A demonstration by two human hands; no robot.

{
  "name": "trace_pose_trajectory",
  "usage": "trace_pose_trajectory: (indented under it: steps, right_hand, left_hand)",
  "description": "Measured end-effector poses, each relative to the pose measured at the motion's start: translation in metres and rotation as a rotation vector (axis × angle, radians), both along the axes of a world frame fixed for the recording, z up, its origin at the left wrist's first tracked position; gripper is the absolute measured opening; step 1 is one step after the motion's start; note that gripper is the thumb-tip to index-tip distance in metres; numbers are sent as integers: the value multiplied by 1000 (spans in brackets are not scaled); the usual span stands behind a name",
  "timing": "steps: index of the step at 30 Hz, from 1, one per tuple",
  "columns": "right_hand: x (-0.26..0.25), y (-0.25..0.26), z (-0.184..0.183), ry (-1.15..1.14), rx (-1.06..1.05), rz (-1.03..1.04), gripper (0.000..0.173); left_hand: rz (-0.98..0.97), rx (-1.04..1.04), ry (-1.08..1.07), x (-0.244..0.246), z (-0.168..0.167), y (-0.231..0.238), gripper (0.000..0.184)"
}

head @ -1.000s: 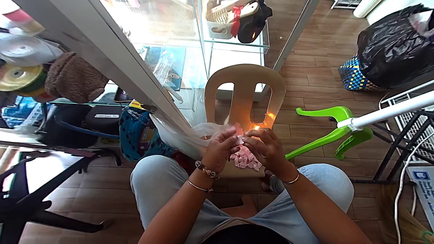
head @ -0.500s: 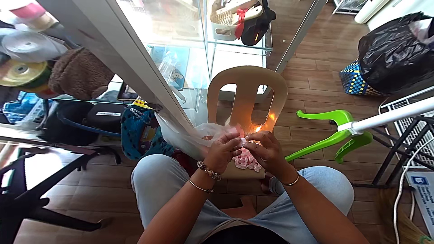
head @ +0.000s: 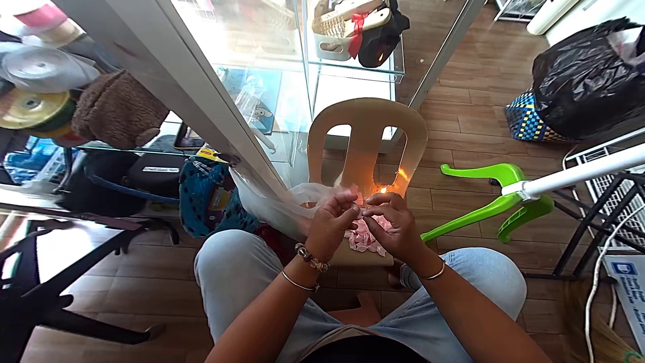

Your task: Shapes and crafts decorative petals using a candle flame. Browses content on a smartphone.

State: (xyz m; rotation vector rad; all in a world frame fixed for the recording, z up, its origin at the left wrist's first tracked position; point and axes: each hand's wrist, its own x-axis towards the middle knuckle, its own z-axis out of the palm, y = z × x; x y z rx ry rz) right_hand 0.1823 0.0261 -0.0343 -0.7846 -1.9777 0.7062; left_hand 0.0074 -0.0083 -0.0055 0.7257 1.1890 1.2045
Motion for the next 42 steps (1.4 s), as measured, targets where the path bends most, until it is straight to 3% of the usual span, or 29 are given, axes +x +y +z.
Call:
trace_pose_trajectory:
  steps: [4, 11, 16, 23, 29, 35, 42]
  right_hand:
    - [-3, -5, 2, 141, -237, -49, 11]
    - [-4, -5, 1, 233, -304, -55, 7]
    - [-1, -4, 4, 179, -348, -44, 26]
    - [3, 0, 10, 135, -452, -9, 10]
    - [1, 2, 19, 322, -669, -23, 3]
    - [-9, 2, 18, 475, -807, -17, 2]
    - [-15, 1, 19, 525, -850, 11, 5]
  left_hand:
    - [-44, 156, 146, 0, -3, -3, 29]
    - [-85, 218, 190, 0, -3, -3, 29]
    - [-115, 239, 205, -2, -5, -3, 29]
    - [-128, 266, 256, -3, -7, -3, 31]
    - [-56, 4, -209, 0, 1, 1, 33]
    - [-23, -15, -195, 10, 0, -2, 14]
    - [35, -23, -227, 11, -2, -1, 10]
